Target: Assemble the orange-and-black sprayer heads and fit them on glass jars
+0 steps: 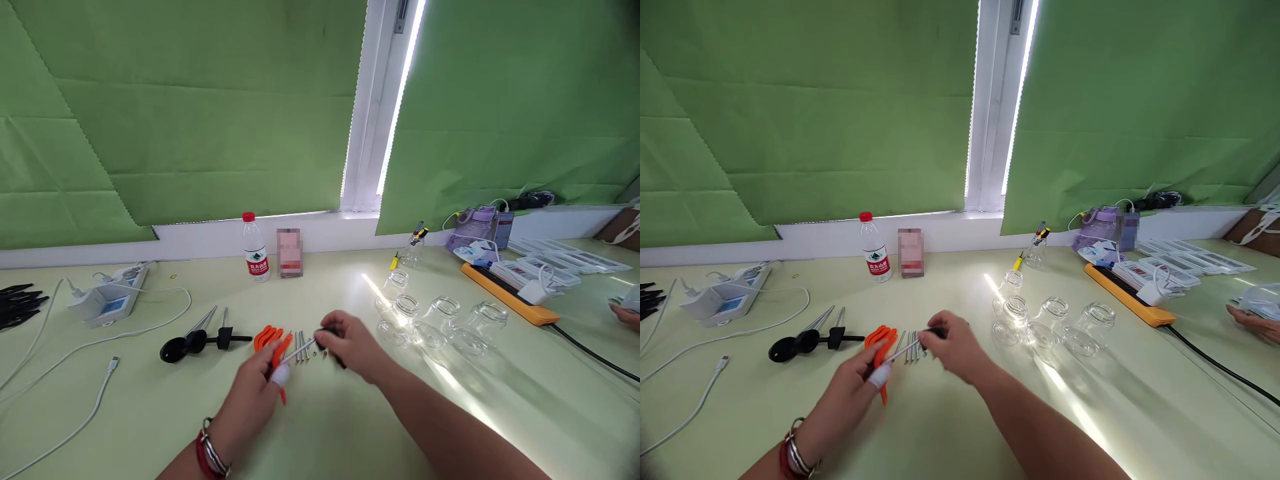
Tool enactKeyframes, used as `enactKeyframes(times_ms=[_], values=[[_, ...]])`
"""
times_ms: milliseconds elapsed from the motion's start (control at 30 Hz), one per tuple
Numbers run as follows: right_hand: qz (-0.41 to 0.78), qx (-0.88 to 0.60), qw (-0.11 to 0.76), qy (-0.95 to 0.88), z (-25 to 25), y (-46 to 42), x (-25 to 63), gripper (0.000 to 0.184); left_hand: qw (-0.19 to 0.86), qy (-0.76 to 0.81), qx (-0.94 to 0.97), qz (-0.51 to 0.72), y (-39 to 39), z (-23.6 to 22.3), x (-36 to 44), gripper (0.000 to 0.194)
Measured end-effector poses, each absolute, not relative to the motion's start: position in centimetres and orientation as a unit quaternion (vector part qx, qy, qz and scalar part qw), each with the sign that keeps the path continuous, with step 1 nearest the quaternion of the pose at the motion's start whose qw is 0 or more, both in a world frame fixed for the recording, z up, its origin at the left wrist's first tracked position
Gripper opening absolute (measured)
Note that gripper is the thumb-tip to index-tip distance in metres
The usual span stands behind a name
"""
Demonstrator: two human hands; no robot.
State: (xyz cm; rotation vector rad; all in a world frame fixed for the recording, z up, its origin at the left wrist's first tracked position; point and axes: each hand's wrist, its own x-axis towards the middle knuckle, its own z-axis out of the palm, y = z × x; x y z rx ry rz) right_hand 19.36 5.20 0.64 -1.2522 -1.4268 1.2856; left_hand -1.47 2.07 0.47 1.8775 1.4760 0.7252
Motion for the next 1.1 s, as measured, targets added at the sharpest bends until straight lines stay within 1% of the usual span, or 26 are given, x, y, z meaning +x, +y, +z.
enactKeyframes(times_ms=[67,133,200,300,433,500,567,633,667,733,767,833,900,967,1000,1033,1100], values=[[0.508,-0.495,0.477,-0.519,1.5,6.0,20.6,0.035,0.254,0.628,0.667,0.312,3.6,0.1,-3.0,0.045],[0.520,-0.485,0.493,-0.502,2.1,6.3,21.7,0.035,0.214,0.683,0.631,0.299,5.1,-0.5,-4.4,0.049],[0.533,-0.479,0.484,-0.502,2.3,6.2,22.2,0.034,0.183,0.713,0.627,0.256,6.2,-1.1,-5.3,0.050],[0.545,-0.475,0.455,-0.519,2.0,5.7,22.1,0.034,0.151,0.712,0.659,0.193,6.7,-1.8,-5.6,0.045],[0.545,-0.472,0.415,-0.555,1.2,5.3,21.2,0.035,0.133,0.704,0.677,0.170,6.1,-1.4,-5.0,0.043],[0.532,-0.476,0.398,-0.577,0.8,5.0,20.7,0.035,0.107,0.700,0.687,0.166,5.3,-0.8,-4.5,0.042],[0.520,-0.477,0.379,-0.599,0.4,4.5,20.1,0.037,0.080,0.671,0.712,0.189,4.2,-0.1,-3.7,0.041],[0.513,-0.471,0.366,-0.617,0.1,3.7,19.2,0.039,0.103,0.588,0.767,0.233,2.9,0.5,-2.7,0.044],[0.506,-0.467,0.366,-0.626,0.0,3.2,18.6,0.040,0.137,0.537,0.799,0.234,2.3,0.6,-2.2,0.050],[0.484,-0.447,0.378,-0.651,0.1,2.1,17.5,0.041,0.210,0.444,0.850,0.190,1.1,0.9,-1.4,0.068],[0.472,-0.435,0.382,-0.665,0.3,1.5,17.1,0.041,0.221,0.414,0.865,0.175,0.7,1.0,-1.2,0.075],[0.475,-0.394,0.388,-0.684,0.9,0.6,16.5,0.046,0.210,0.374,0.887,0.172,0.2,1.4,-1.2,0.080],[0.469,-0.357,0.388,-0.709,1.8,0.0,16.5,0.055,0.160,0.347,0.902,0.198,0.1,2.3,-2.0,0.072],[0.438,-0.350,0.385,-0.733,2.6,-0.3,17.0,0.064,0.074,0.357,0.903,0.226,0.4,3.6,-3.5,0.055],[0.419,-0.360,0.381,-0.741,2.8,-0.4,17.4,0.065,0.023,0.388,0.889,0.241,0.8,4.3,-4.5,0.047],[0.405,-0.373,0.375,-0.746,2.9,-0.4,17.9,0.062,-0.028,0.428,0.864,0.262,1.3,4.8,-5.7,0.040],[0.383,-0.394,0.359,-0.755,2.7,-0.5,19.1,0.050,-0.102,0.515,0.795,0.302,2.8,5.6,-8.2,0.033]])
